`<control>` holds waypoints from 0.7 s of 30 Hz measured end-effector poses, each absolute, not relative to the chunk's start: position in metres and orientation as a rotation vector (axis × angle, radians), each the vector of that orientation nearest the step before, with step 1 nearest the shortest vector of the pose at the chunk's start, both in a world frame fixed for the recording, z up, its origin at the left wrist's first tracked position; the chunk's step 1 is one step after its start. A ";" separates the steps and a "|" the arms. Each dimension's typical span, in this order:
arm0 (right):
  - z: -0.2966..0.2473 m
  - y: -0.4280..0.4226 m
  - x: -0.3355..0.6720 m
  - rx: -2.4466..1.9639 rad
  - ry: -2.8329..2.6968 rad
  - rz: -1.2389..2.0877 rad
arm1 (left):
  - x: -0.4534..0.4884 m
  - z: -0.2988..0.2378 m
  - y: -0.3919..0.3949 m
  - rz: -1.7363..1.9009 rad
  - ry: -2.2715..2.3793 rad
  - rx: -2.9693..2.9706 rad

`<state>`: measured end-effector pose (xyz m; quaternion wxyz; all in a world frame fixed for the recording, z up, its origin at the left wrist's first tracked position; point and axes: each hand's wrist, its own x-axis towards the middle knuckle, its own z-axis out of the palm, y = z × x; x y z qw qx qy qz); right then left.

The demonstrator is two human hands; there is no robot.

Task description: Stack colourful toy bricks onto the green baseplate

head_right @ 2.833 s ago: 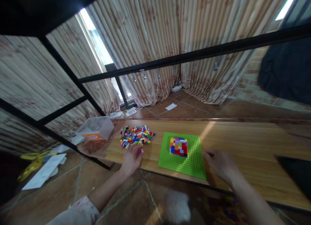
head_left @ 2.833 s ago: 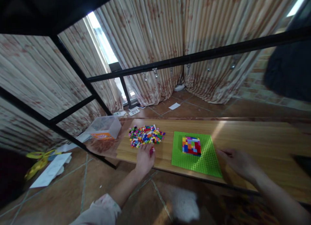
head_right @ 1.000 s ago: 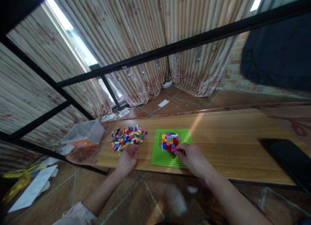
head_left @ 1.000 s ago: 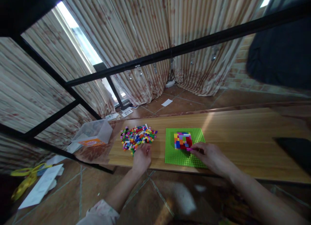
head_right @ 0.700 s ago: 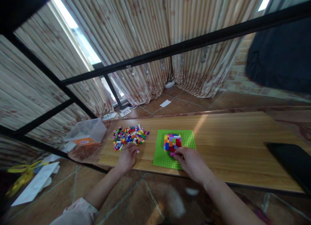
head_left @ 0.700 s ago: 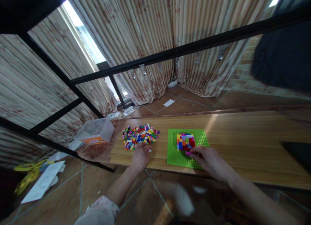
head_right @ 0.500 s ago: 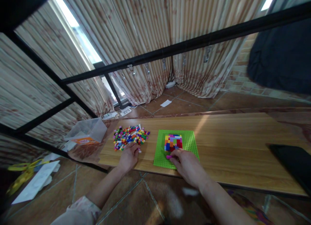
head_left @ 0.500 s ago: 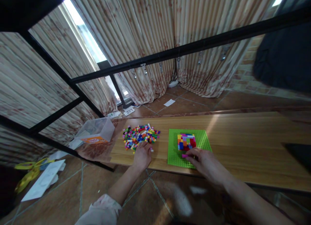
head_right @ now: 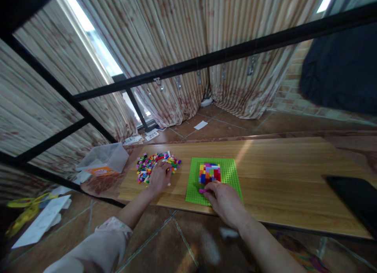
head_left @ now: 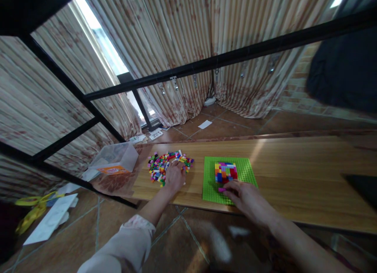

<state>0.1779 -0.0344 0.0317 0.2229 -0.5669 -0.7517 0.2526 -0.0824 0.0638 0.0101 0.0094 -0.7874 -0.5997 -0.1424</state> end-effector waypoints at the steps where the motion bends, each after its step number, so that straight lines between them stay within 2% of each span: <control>1: 0.031 -0.035 0.176 -1.562 -2.074 0.695 | -0.082 0.009 0.065 -0.458 -1.878 -2.470; 9: 0.029 -0.028 0.121 -1.622 -2.031 0.528 | -0.081 0.010 0.057 -0.742 -1.841 -2.521; 15: 0.024 -0.018 0.084 -1.752 -2.233 0.331 | -0.062 0.018 0.037 -1.377 -2.182 -2.694; 21: 0.023 -0.012 0.090 -1.771 -2.200 0.337 | -0.042 0.032 0.025 -1.988 -2.545 -2.662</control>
